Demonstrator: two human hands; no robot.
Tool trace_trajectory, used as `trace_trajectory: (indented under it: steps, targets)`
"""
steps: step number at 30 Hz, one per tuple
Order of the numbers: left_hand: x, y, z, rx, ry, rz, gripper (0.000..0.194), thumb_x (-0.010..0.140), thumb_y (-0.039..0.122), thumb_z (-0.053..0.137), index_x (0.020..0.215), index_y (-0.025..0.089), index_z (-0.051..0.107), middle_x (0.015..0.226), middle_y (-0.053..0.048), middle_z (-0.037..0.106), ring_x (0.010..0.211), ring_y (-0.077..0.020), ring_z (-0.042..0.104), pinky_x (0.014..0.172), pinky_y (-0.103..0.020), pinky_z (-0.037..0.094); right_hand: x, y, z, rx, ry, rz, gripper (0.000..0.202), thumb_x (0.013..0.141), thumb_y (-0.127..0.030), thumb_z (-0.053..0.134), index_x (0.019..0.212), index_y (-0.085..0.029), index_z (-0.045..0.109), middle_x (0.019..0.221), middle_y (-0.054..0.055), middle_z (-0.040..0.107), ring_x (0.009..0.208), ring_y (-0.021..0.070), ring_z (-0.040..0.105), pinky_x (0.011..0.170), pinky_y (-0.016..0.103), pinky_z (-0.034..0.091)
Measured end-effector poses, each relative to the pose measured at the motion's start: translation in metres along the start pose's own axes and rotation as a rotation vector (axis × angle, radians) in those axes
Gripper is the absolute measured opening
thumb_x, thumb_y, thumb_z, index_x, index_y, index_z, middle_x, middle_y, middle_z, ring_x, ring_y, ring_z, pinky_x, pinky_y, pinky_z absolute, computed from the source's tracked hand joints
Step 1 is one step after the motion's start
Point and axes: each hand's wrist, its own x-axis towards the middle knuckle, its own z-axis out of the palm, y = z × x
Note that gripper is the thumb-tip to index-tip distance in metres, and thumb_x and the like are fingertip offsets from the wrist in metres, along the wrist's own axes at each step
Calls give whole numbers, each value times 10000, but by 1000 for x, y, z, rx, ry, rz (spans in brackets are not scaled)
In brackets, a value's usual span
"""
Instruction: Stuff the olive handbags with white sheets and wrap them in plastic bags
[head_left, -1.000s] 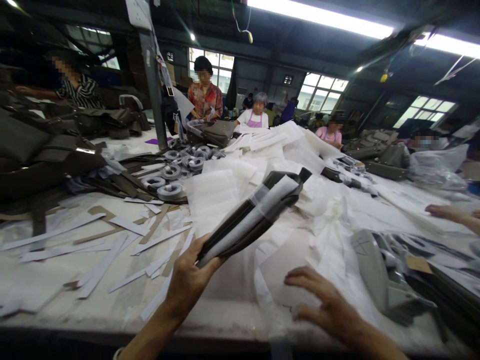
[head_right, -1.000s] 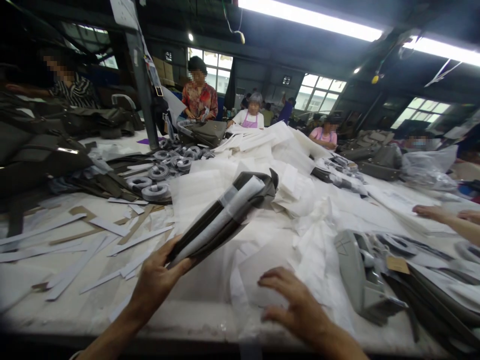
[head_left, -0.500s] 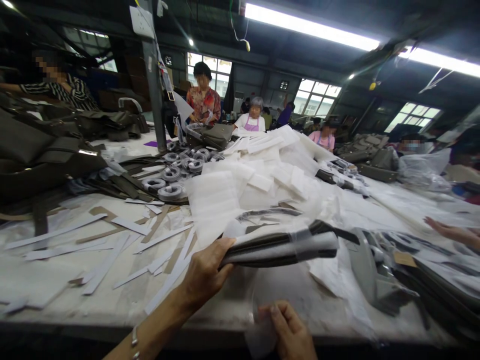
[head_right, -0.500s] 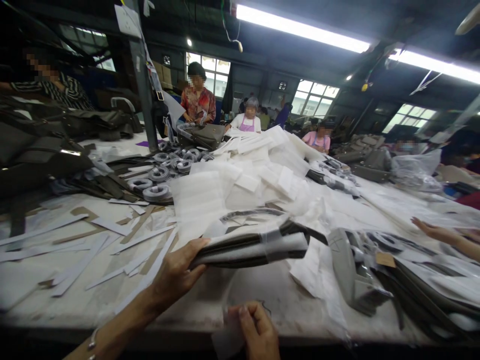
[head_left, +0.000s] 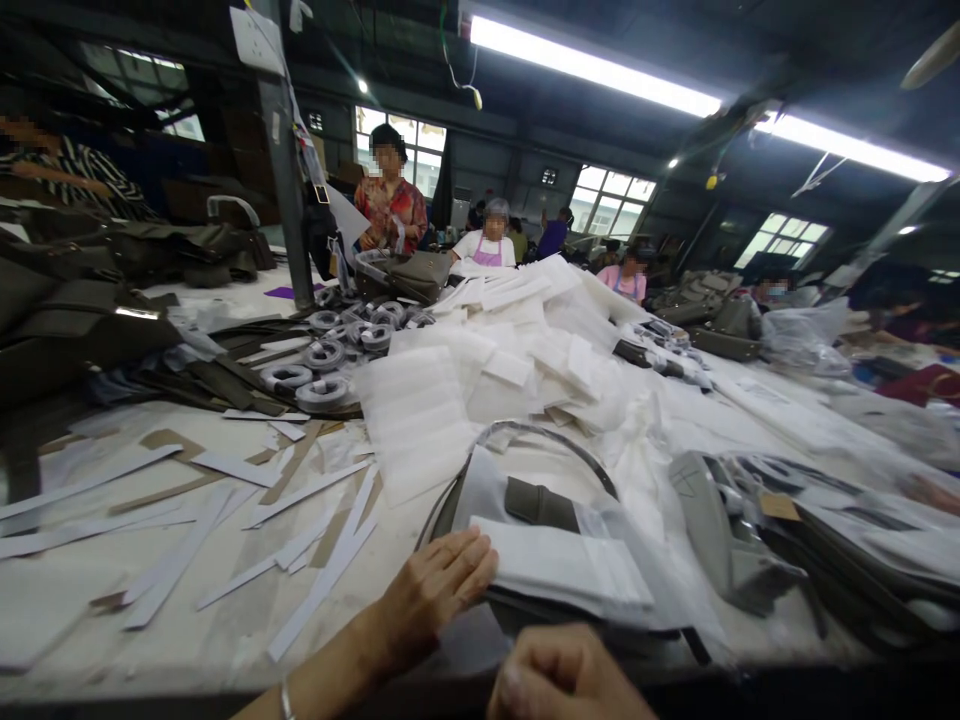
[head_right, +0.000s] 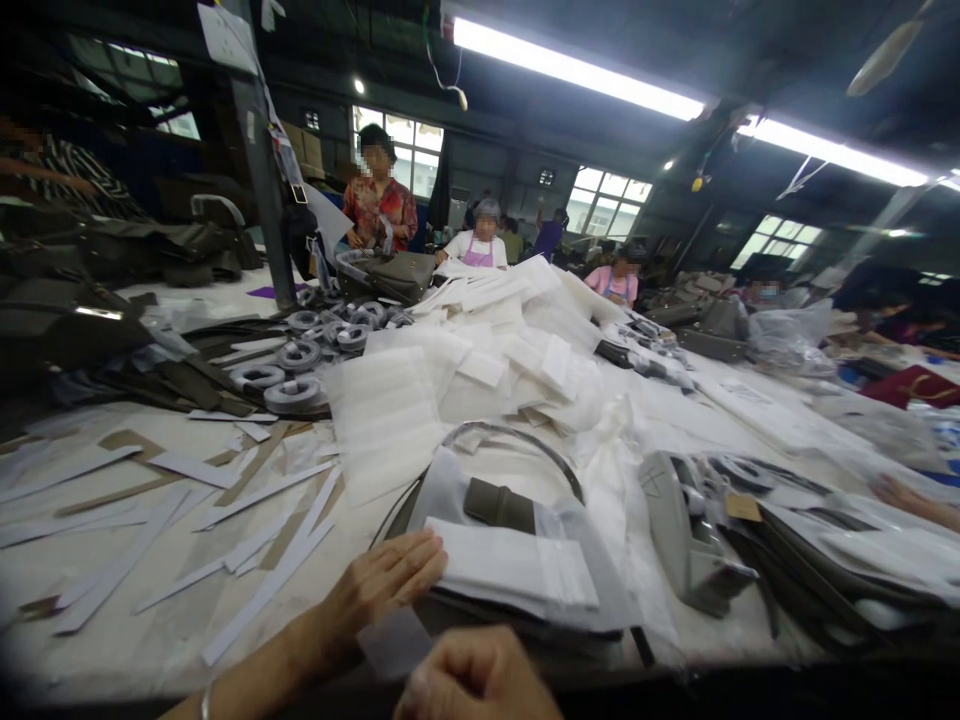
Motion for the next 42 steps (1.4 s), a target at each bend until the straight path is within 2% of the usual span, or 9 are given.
trace_trajectory:
  steps: [2, 4, 6, 11, 16, 23, 29, 35, 42]
  targets:
    - [0, 0, -1, 13, 11, 32, 308, 988, 118, 387, 1212, 70, 594, 1184, -146, 678, 1193, -237, 605, 1011, -362, 524, 14, -30, -45, -478, 315, -135, 410, 897, -518, 563, 702, -181, 692, 709, 43, 711, 693, 185, 640, 659, 265, 471]
    - [1, 0, -2, 24, 30, 52, 299, 992, 119, 392, 1199, 64, 602, 1167, -144, 684, 1169, -233, 619, 996, -358, 534, 41, -45, -92, -869, 492, -17, 330, 952, -393, 501, 808, -180, 708, 837, 56, 732, 825, 198, 659, 782, 282, 470]
    - [2, -1, -2, 29, 39, 48, 306, 995, 114, 382, 1200, 67, 605, 1170, -138, 684, 1166, -231, 620, 996, -359, 533, 74, -45, -132, -1028, 458, 235, 227, 918, -291, 568, 794, -169, 714, 910, 77, 741, 934, 221, 674, 820, 280, 473]
    - [0, -2, -1, 40, 13, 48, 314, 999, 126, 389, 1224, 73, 602, 1201, -134, 673, 1196, -234, 600, 1006, -358, 528, 145, -12, -178, -983, 418, 570, 257, 779, -322, 767, 725, -93, 663, 672, 88, 684, 589, 217, 679, 542, 291, 524]
    - [-3, -2, 2, 38, 5, 39, 338, 996, 123, 393, 1275, 65, 575, 1254, -144, 643, 1251, -249, 557, 1027, -371, 514, 170, 6, -183, -872, 381, 705, 236, 932, -334, 630, 1052, -131, 635, 966, 47, 677, 770, 149, 662, 675, 309, 575]
    - [3, -1, -1, 67, 17, 27, 350, 994, 119, 384, 1283, 62, 573, 1272, -144, 634, 1271, -263, 536, 1034, -386, 507, 179, 13, -175, -738, 419, 560, 325, 946, -350, 600, 1216, -171, 584, 1227, 88, 602, 1021, 224, 626, 858, 423, 549]
    - [26, 4, -14, 105, 41, 38, 341, 989, 111, 370, 1237, 68, 600, 1216, -132, 667, 1196, -244, 596, 993, -365, 532, 190, 6, -158, -562, 465, 345, 268, 950, -345, 597, 1134, -149, 603, 1051, 54, 651, 851, 170, 653, 737, 350, 570]
    - [28, 21, 10, 84, 82, -46, 322, 995, 119, 351, 1186, 69, 605, 1112, -133, 694, 1105, -212, 649, 927, -314, 562, 171, 4, -143, -366, 535, 49, 161, 804, -244, 666, 866, -172, 536, 643, -41, 603, 572, 126, 602, 546, 234, 464]
    - [26, 28, 23, 68, 59, -113, 316, 997, 126, 342, 1189, 87, 590, 1097, -133, 686, 1105, -216, 647, 921, -320, 565, 114, 2, -116, -294, 525, -287, 418, 720, -294, 651, 1107, -191, 532, 692, -56, 595, 637, 145, 587, 642, 270, 467]
